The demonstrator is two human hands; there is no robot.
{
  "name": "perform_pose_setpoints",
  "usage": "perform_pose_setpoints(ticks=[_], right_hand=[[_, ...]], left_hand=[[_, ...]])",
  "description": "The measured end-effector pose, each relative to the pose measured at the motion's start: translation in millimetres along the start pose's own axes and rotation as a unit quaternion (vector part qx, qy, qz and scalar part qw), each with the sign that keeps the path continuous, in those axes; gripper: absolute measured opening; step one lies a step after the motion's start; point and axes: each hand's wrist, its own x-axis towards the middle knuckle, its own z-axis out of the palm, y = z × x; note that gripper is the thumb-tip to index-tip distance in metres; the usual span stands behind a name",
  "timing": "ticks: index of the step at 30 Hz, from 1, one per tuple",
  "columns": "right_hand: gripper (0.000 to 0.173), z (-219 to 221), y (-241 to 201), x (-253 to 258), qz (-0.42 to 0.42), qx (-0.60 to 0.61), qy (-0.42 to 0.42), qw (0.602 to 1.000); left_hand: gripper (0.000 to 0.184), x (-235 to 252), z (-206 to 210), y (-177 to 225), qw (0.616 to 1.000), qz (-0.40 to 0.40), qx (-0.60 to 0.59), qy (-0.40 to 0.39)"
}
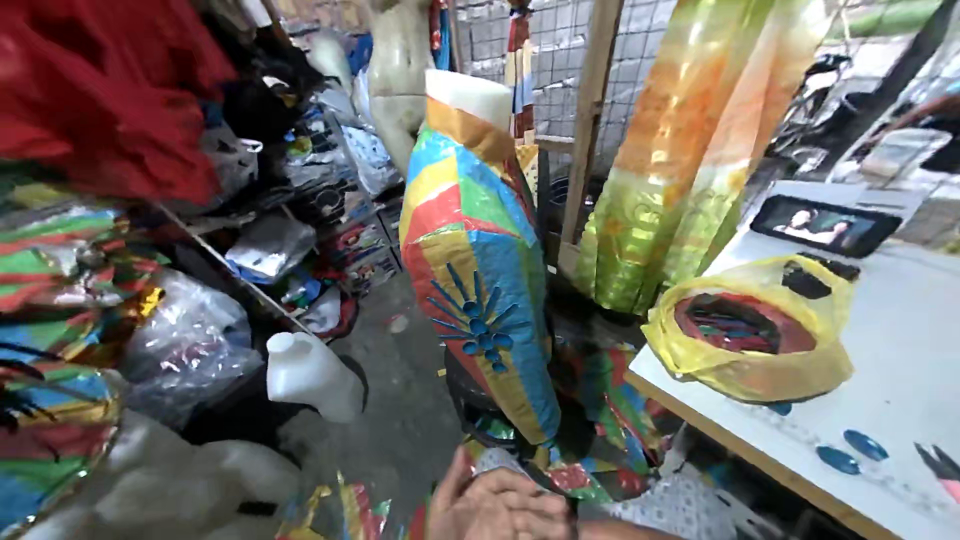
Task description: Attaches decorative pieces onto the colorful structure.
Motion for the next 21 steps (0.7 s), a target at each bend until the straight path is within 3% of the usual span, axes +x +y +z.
perform_pose_setpoints(ticks=[2,3,5,7,9,11,14,15,17,21], right_hand=[[0.040,-18.1,32.5,-20.2,0.094,-0.121,0.150,0.977],[0.039,-25.7,39.9,-25.7,0.165,-0.159,0.223,0.948],[0.039,-39.1,32.8,-36.5,0.263,-0.164,0.278,0.909],[0.032,-43.1,11.8,-53.6,0.234,-0.145,0.299,0.914],[0.027,-44.8,-1.9,-74.0,0.135,-0.189,0.354,0.906],[0.025,-49.8,-19.0,-93.5,0.091,-0.308,0.455,0.830],[0.023,-62.5,-34.4,-126.1,0.154,-0.439,0.588,0.662],[0.023,-68.5,-35.3,-136.9,0.187,-0.450,0.608,0.627],[0.023,-82.3,-36.3,-151.1,0.266,-0.442,0.612,0.599],[0.029,-107.4,-31.2,-149.2,0.400,-0.411,0.568,0.591]], left_hand=[[0.070,-10.8,-46.6,2.2,0.993,0.062,-0.011,-0.096],[0.059,-13.4,-62.3,5.6,0.992,0.084,0.024,-0.096],[0.043,-12.6,-74.3,7.6,0.982,0.103,0.154,0.032],[0.030,3.4,-71.6,-5.8,0.945,0.103,0.252,0.183],[0.025,21.9,-64.2,-25.4,0.904,0.074,0.354,0.227],[0.023,34.5,-52.9,-45.2,0.865,0.034,0.471,0.169],[0.047,45.7,-47.2,-66.3,0.773,-0.054,0.631,-0.044],[0.050,50.5,-44.6,-72.4,0.740,-0.086,0.659,-0.107],[0.055,58.3,-37.9,-83.1,0.701,-0.142,0.671,-0.194],[0.057,72.8,-20.3,-88.5,0.680,-0.181,0.663,-0.256]])
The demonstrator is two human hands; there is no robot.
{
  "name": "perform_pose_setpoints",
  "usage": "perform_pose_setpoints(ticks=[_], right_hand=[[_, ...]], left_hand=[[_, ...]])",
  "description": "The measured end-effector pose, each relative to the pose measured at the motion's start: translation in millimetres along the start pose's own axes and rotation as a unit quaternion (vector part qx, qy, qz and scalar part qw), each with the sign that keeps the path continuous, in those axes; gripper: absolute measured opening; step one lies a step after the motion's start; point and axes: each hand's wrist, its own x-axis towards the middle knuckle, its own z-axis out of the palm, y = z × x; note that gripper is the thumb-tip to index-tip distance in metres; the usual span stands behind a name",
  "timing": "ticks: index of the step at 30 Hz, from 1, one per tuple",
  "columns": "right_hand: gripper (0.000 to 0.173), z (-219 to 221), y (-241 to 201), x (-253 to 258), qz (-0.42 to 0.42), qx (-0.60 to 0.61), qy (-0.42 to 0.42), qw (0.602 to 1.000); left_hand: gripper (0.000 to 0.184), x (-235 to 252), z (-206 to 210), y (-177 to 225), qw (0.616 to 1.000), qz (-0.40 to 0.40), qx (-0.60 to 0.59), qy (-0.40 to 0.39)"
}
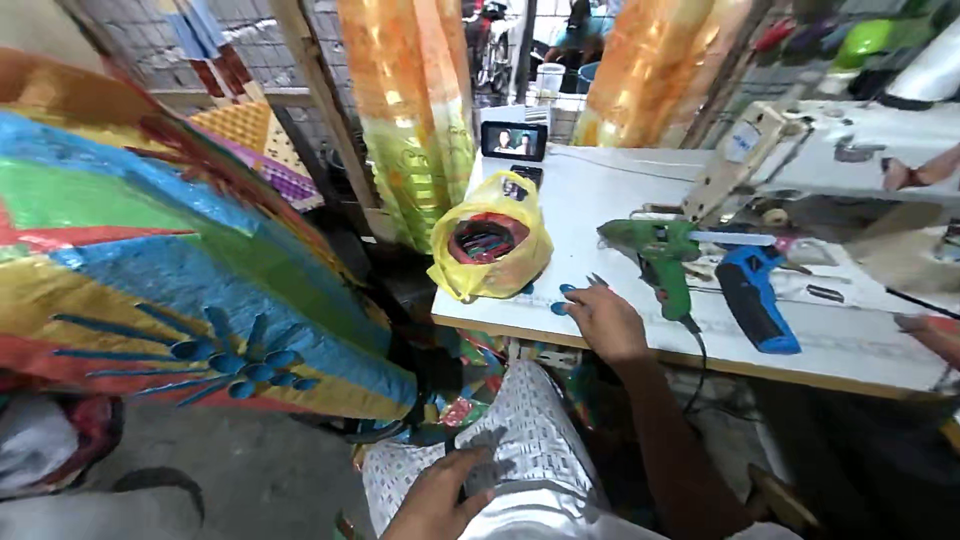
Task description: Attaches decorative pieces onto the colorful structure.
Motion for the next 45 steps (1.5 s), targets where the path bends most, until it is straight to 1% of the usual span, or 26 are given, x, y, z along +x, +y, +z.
perform_pose_setpoints(ticks=[2,3,5,6,8,9,10,12,13,15,16,18,20,22,24,26,28,30,31,33,34,36,39,42,45], right_hand=[[0.032,6.0,-1.7,3.5,0.008,-0.015,-0.013,1.000],[0.032,8.9,-2.0,3.7,0.003,-0.019,-0.011,1.000],[0.032,11.3,-3.4,4.1,-0.016,-0.009,-0.001,1.000],[0.029,12.0,-3.4,2.8,-0.044,0.011,0.012,0.999],[0.025,11.6,-9.7,-4.3,-0.126,0.077,0.030,0.989],[0.024,11.3,-21.7,-10.8,-0.166,0.129,0.029,0.977],[0.024,12.9,-39.4,-19.8,-0.186,0.196,0.012,0.963],[0.022,23.9,-81.3,-40.9,-0.195,0.359,-0.032,0.912],[0.020,30.2,-100.9,-50.8,-0.192,0.413,-0.047,0.889],[0.015,44.8,-131.4,-61.7,-0.206,0.454,-0.047,0.866],[0.013,53.1,-142.6,-63.5,-0.226,0.462,-0.038,0.856],[0.013,68.2,-162.7,-66.5,-0.277,0.457,-0.017,0.845],[0.016,81.3,-180.7,-70.7,-0.329,0.442,0.005,0.834],[0.017,88.5,-198.4,-76.7,-0.364,0.442,0.010,0.820],[0.018,92.1,-213.4,-81.2,-0.389,0.458,-0.015,0.799],[0.021,95.8,-219.1,-82.5,-0.407,0.459,-0.067,0.787],[0.023,105.4,-212.5,-82.3,-0.415,0.440,-0.120,0.787],[0.024,119.1,-195.3,-83.7,-0.397,0.403,-0.186,0.803],[0.024,127.6,-183.9,-84.6,-0.378,0.380,-0.229,0.812],[0.024,149.6,-157.4,-83.8,-0.328,0.326,-0.327,0.824],[0.025,163.5,-142.5,-82.5,-0.301,0.301,-0.371,0.826],[0.026,192.7,-110.1,-82.1,-0.253,0.258,-0.432,0.826],[0.029,232.7,-57.1,-90.8,-0.191,0.207,-0.480,0.831],[0.031,265.2,-11.7,-92.4,-0.158,0.164,-0.518,0.824],[0.030,273.1,-16.2,-82.9,-0.070,0.227,-0.516,0.823]], left_hand=[[0.052,3.4,-7.2,8.6,1.000,0.016,-0.015,0.000],[0.046,5.2,-9.7,12.6,0.998,0.039,-0.037,0.019],[0.032,12.6,-12.4,19.4,0.986,0.100,-0.099,0.087],[0.027,17.3,-13.1,23.0,0.977,0.123,-0.121,0.128],[0.024,26.9,-16.3,30.9,0.955,0.148,-0.146,0.211],[0.025,30.3,-20.9,37.0,0.944,0.147,-0.158,0.249],[0.028,31.4,-26.1,44.1,0.932,0.140,-0.175,0.284],[0.033,30.8,-33.2,55.9,0.894,0.124,-0.236,0.361],[0.030,30.6,-34.1,57.6,0.863,0.125,-0.272,0.406],[0.018,30.3,-34.9,52.6,0.788,0.138,-0.322,0.506],[0.015,26.9,-37.1,48.1,0.757,0.140,-0.337,0.541],[0.012,12.5,-43.7,39.1,0.721,0.143,-0.344,0.584],[0.013,-7.0,-51.3,33.5,0.704,0.135,-0.330,0.614],[0.012,-25.0,-60.5,26.6,0.693,0.132,-0.300,0.641],[0.011,-42.7,-74.6,20.3,0.688,0.130,-0.261,0.664],[0.009,-64.6,-97.9,14.5,0.680,0.124,-0.207,0.692],[0.008,-91.4,-129.0,11.8,0.677,0.109,-0.155,0.711],[0.009,-116.5,-162.5,12.8,0.688,0.095,-0.114,0.711],[0.009,-125.8,-178.8,14.4,0.691,0.084,-0.094,0.712],[0.009,-135.8,-211.2,17.5,0.682,0.067,-0.077,0.724],[0.008,-138.1,-223.0,19.9,0.680,0.060,-0.072,0.727],[0.005,-138.5,-238.3,22.8,0.681,0.051,-0.071,0.727],[0.005,-131.7,-245.5,24.2,0.678,0.036,-0.078,0.730],[0.005,-121.1,-246.5,19.5,0.662,0.043,-0.087,0.743],[0.005,-114.0,-247.1,19.4,0.646,0.044,-0.095,0.756]])
